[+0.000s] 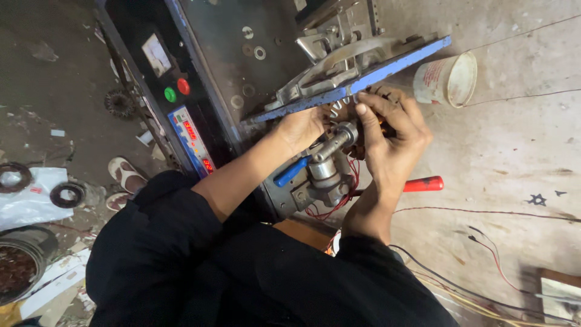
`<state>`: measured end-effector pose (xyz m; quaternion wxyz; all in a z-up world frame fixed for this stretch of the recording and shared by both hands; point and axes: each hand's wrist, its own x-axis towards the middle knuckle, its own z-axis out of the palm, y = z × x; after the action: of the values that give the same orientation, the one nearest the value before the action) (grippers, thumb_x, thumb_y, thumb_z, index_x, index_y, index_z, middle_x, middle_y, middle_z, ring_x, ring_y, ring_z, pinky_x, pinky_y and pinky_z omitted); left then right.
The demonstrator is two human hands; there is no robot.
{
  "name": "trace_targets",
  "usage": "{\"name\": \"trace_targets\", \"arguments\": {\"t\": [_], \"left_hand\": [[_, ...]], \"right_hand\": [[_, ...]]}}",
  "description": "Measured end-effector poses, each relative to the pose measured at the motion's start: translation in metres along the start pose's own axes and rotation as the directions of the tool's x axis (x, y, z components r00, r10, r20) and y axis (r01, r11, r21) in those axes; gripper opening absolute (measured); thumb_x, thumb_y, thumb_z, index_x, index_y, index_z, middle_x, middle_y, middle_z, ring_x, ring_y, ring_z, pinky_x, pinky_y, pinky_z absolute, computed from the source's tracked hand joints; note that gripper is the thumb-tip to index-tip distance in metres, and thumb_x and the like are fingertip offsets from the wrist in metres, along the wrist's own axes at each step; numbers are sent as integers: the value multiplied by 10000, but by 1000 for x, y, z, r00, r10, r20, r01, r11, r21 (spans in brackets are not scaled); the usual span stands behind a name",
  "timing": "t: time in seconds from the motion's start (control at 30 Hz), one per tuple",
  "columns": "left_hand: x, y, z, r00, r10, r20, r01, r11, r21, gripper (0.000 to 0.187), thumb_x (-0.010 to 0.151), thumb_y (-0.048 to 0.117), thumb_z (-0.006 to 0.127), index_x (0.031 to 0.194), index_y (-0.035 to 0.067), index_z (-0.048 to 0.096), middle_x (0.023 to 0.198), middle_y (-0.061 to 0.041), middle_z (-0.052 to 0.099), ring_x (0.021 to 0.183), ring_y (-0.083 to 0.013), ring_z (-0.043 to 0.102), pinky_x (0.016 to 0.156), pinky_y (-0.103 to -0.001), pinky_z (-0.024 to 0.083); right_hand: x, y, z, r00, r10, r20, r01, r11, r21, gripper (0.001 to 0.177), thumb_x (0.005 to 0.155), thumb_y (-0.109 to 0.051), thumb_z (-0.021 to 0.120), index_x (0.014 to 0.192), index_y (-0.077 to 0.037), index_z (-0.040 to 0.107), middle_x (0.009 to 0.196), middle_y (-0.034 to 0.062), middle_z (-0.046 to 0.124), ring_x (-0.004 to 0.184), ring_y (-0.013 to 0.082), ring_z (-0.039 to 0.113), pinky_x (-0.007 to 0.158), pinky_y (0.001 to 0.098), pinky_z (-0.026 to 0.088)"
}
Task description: The person operates a benchtop machine by repeatedly pressing a green button and adjusting a metal component on the machine's platform. The person handles the component with both hands, positioning it under a rotating part of the machine.
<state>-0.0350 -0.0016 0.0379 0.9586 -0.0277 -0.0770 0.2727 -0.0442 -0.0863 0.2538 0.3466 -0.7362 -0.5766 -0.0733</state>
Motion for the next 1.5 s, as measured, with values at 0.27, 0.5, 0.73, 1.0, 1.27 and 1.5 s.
{"name": "trace_targets", "arguments": {"t": [0.27, 0.5, 0.73, 1.0, 1.27, 1.5], "left_hand": [[3, -5, 0, 996, 73, -57, -76, 995, -59, 307, 958, 214, 732, 1224, 79, 657, 1154, -65, 710, 1074, -216, 669, 887, -453, 586], [16, -21, -32, 987, 157, -15, -158, 986, -55, 334, 972, 168, 731, 1283, 92, 634, 1308, -53, 675, 1250, -191, 606, 1127, -360, 490], [14, -25, -44, 997, 80, -17, -81, 994, -73, 326, 966, 147, 735, 1270, 78, 640, 1302, -66, 681, 1254, -200, 601, 1121, -376, 476], [10, -17, -38, 997, 15, 76, -12, 999, -33, 336, 966, 171, 735, 1279, 74, 660, 1324, -72, 693, 1251, -219, 629, 1134, -431, 483], [-2, -3, -20, 992, -18, 127, 15, 1000, 26, 389, 982, 194, 735, 1335, 58, 641, 1314, -90, 693, 1200, -231, 651, 1084, -466, 506], [-3, -1, -17, 991, -59, 118, 56, 998, 28, 384, 1004, 207, 700, 1348, 54, 625, 1318, -91, 685, 1199, -221, 645, 1075, -443, 512]], "right_hand": [[10, -11, 13, 999, 34, -25, -35, 998, -47, 168, 928, 8, 834, 1076, 33, 757, 1096, 115, 730, 894, 168, 709, 764, 273, 552], [14, -6, 14, 1000, -4, -18, 2, 994, -112, 163, 948, 21, 841, 1066, 58, 736, 1022, 101, 708, 839, 158, 649, 734, 276, 503], [17, -3, 14, 1000, -28, 3, 29, 991, -130, 136, 939, 38, 774, 1069, 55, 738, 992, 82, 702, 812, 131, 637, 725, 272, 494], [25, -7, 11, 997, 51, 55, -44, 993, -108, 146, 957, 13, 743, 1102, 25, 756, 1006, 82, 704, 854, 115, 635, 731, 267, 500], [30, -13, 10, 994, 21, 108, -5, 989, -145, 333, 862, 35, 779, 1185, -49, 790, 1070, 81, 734, 922, 133, 693, 801, 261, 552], [32, -12, 9, 987, 109, 120, -93, 987, -132, 342, 833, 32, 796, 1163, -57, 795, 1066, 59, 753, 839, 85, 642, 735, 245, 513]]}}
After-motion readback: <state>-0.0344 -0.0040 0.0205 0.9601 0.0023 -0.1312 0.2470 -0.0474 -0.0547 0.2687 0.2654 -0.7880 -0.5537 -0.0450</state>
